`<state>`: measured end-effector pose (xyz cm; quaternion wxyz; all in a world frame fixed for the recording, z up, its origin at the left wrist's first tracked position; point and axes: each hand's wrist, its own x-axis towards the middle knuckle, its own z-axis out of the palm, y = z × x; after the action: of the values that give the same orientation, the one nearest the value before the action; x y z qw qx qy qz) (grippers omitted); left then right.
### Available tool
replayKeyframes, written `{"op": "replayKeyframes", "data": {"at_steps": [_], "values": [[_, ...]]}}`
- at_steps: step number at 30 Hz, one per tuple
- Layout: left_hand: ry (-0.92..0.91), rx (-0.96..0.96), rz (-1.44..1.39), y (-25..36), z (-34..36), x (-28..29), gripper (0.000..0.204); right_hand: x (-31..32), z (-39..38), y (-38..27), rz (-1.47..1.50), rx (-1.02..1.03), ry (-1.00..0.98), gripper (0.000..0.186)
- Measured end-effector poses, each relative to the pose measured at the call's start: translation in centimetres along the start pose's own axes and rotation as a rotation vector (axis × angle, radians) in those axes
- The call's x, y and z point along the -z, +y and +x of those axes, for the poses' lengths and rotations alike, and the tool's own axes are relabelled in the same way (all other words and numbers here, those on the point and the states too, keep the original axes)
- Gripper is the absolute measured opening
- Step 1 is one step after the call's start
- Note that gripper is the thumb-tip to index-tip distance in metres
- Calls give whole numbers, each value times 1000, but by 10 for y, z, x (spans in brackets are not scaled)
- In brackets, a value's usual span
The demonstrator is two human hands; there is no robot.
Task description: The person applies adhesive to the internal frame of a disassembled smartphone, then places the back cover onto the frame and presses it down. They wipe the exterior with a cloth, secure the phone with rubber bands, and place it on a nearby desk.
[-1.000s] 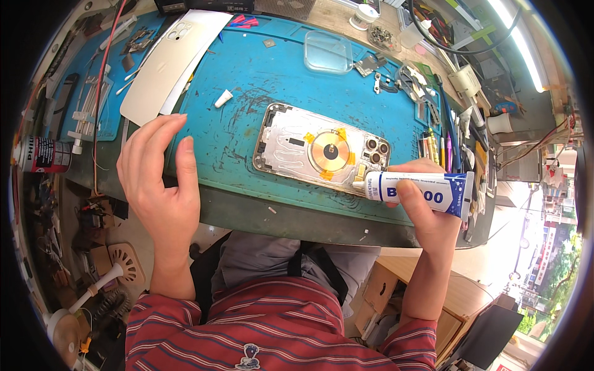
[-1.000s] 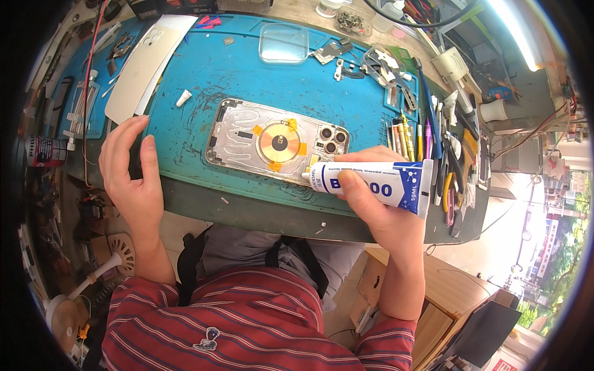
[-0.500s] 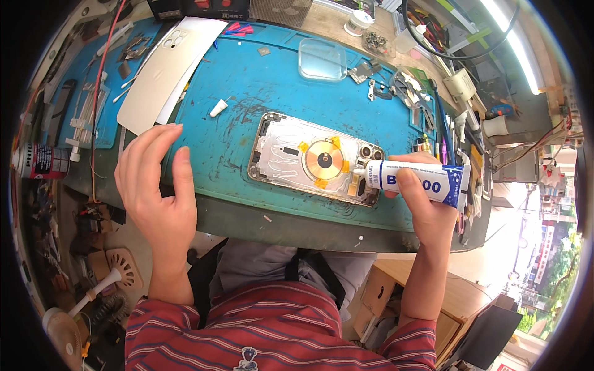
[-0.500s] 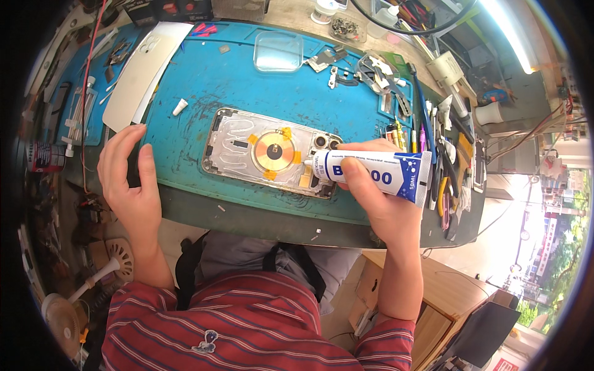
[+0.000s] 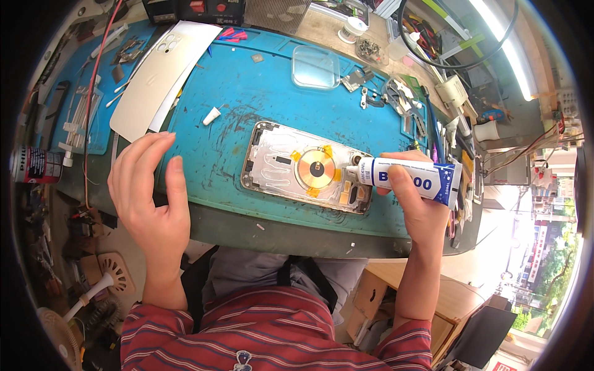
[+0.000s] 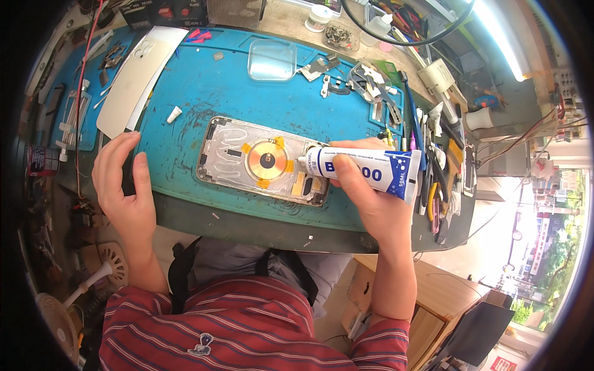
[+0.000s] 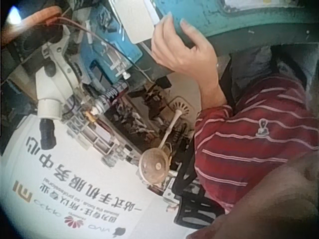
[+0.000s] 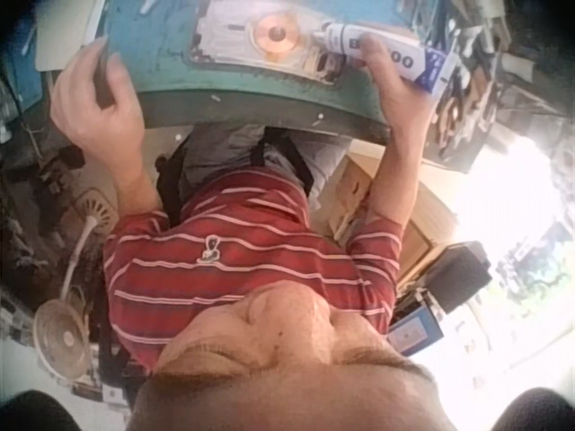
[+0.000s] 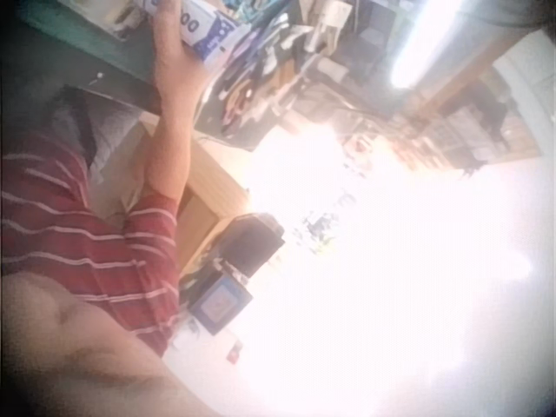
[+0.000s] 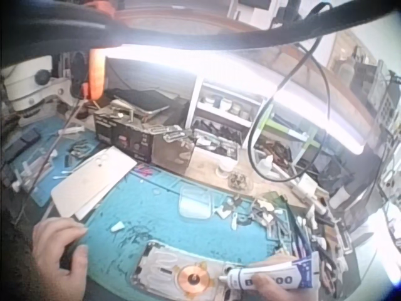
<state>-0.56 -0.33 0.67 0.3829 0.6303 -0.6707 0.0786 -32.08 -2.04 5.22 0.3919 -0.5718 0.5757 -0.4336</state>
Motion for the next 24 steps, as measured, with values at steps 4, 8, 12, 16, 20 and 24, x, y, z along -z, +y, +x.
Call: {"op": "replayKeyframes", "data": {"at_steps": [4, 8, 12, 16, 20, 24], "values": [[36, -15, -10, -1, 0, -3, 21, 0, 3, -2, 9, -14, -17, 22], [32, -12, -3, -1, 1, -2, 20, 0, 7, -5, 6, -2, -28, 21], [24, -8, 3, -2, 0, -2, 21, -1, 11, -6, -9, 1, -39, 21], [22, -16, -1, -2, 1, -2, 21, -3, 15, -6, 0, 4, -43, 22], [-7, -7, -7, -1, 0, 0, 21, -5, 17, -8, -18, 2, -39, 22], [-9, -8, -12, -1, 0, 0, 20, -6, 19, -8, 5, -14, -36, 22]]}}
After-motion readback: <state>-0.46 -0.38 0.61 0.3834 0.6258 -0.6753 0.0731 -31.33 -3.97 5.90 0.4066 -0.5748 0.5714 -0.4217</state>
